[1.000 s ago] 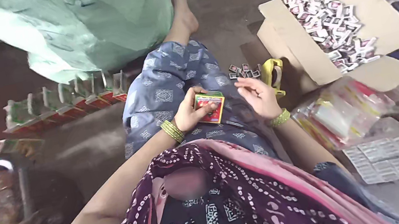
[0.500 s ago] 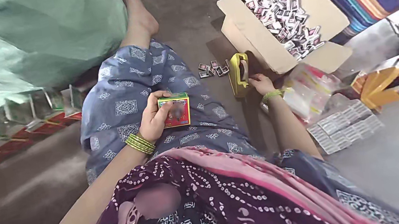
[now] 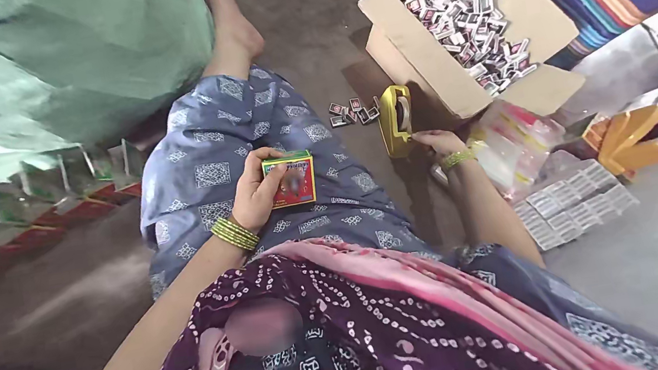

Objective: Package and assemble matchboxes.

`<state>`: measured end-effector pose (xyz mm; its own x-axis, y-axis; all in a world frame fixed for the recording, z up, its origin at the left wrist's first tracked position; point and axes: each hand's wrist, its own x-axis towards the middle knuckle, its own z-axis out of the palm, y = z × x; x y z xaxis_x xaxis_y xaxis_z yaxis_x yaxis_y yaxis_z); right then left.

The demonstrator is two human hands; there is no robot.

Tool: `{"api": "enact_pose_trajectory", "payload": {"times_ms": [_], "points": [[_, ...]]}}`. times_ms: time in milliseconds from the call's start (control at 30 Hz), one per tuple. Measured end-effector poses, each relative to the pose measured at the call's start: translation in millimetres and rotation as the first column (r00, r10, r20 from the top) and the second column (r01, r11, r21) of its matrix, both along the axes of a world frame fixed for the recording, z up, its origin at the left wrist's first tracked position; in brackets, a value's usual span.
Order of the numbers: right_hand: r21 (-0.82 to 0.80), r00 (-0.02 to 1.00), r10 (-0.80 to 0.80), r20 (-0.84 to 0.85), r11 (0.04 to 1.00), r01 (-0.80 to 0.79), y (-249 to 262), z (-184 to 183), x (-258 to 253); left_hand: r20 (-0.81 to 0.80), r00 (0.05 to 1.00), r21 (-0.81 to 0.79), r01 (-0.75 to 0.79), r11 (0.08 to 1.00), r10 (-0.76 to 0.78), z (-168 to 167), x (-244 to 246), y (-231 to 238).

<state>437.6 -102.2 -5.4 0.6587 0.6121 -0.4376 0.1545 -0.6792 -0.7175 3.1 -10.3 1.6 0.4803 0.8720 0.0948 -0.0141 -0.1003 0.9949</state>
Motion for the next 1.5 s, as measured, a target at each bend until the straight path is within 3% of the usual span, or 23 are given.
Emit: {"api": "enact_pose_trajectory", "payload": {"times_ms": [67,300,400,467,533,600,700,800,933,1100,1500], "points": [[-0.064,1.0,0.016,0.001,0.998,-0.016,-6,-6,0,-0.006,1.0,-0.017,-0.002,1.0,0.002,1,1,0],[-0.054,0.998,-0.015,0.064,0.998,0.019,-8,-23,-16,-0.021,1.0,-0.005,-0.004,1.0,0.004,4,0,-2],[-0.092,0.97,0.057,0.235,0.995,-0.036,-6,-20,-20,-0.026,1.0,0.025,0.006,1.0,-0.005,3,-1,-2],[-0.221,0.906,0.152,0.394,0.973,-0.067,-5,-12,-26,0.0,1.0,0.054,0.01,0.998,-0.01,0,0,-2],[-0.321,0.873,0.229,0.431,0.943,-0.089,-5,-5,-33,0.018,1.0,0.072,0.016,0.997,-0.018,-1,1,-1],[-0.272,0.885,0.262,0.384,0.948,-0.163,-2,0,-37,0.01,1.0,0.094,0.001,0.996,-0.002,-1,2,0],[0.074,0.928,0.302,0.218,0.943,-0.324,7,7,-62,-0.023,0.998,0.152,-0.048,0.987,0.053,-2,3,-1],[0.415,0.938,0.347,-0.002,0.853,-0.315,21,34,-124,-0.038,0.994,0.194,-0.094,0.976,0.103,-4,7,2],[0.646,0.822,0.537,-0.189,0.699,-0.308,38,66,-198,-0.053,0.992,0.226,-0.097,0.969,0.111,-6,8,4],[0.639,0.736,0.624,-0.263,0.684,-0.352,53,72,-247,-0.038,0.991,0.264,-0.112,0.958,0.126,-9,4,4],[0.526,0.809,0.46,-0.367,0.82,-0.227,62,50,-259,-0.025,0.995,0.093,-0.093,0.991,0.095,-1,7,2]]}}
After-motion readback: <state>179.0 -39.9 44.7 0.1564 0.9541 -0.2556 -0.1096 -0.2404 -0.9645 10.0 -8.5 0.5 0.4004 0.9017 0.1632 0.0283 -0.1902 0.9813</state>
